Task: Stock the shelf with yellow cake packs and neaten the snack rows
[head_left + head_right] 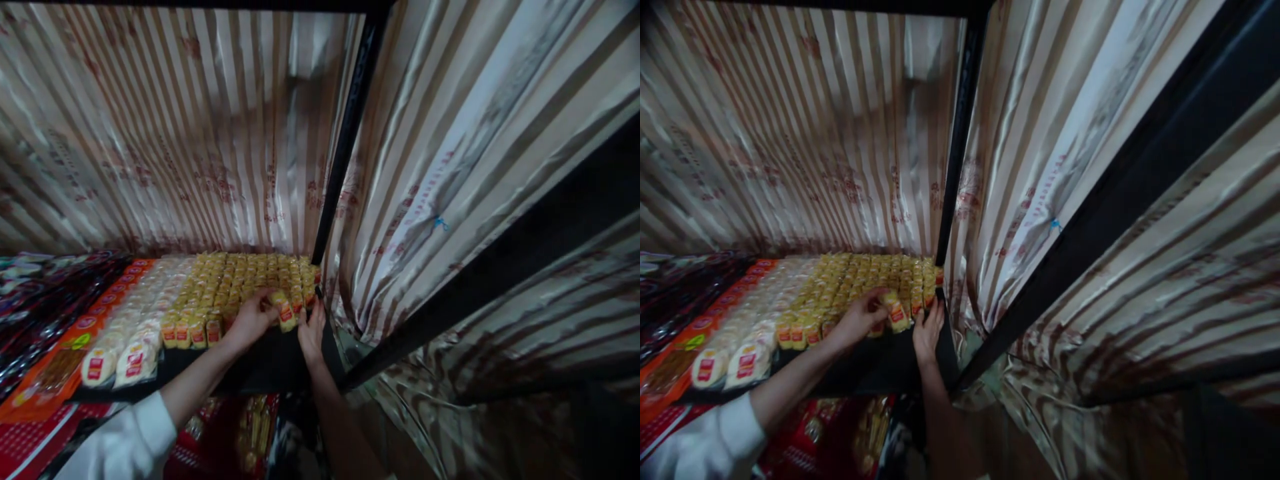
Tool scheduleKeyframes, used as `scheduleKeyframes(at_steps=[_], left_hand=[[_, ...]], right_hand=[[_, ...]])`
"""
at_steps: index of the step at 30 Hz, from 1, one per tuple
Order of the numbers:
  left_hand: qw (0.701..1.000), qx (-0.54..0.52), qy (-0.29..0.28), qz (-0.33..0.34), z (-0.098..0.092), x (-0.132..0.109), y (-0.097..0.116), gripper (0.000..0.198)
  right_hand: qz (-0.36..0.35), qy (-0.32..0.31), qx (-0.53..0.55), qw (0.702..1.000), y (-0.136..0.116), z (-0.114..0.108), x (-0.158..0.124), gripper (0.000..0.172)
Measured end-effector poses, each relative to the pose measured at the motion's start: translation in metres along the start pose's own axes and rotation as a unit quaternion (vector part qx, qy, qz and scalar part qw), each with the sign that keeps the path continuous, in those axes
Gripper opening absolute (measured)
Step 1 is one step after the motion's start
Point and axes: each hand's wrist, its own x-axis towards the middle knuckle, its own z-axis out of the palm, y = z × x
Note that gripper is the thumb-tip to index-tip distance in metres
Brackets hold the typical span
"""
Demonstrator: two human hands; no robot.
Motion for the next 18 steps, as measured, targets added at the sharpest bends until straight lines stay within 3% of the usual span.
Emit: scheduleKeyframes(at_steps=[3,9,13,18], left_hand=[[0.993,0.096,0.002,0.068,0.021,0.036,0.015,0.036],[0.978,0.168,-0.012,0.122,0.073,0.095,0.029,0.036],[0.958,0.230,-0.037,0.164,0.098,0.119,0.024,0.037],[0.929,0.310,-0.064,0.191,0.112,0.133,0.011,0.039]], right_hand=[[-0.023,0.007,-0.005,1.000,0.005,0.012,0.006,0.065],[-0.060,0.040,-0.048,0.996,-0.001,0.017,-0.002,0.059],[-0.056,0.038,-0.055,0.996,-0.003,0.015,-0.004,0.059],[-0.060,0.037,-0.051,0.996,0.002,0.016,-0.003,0.061]])
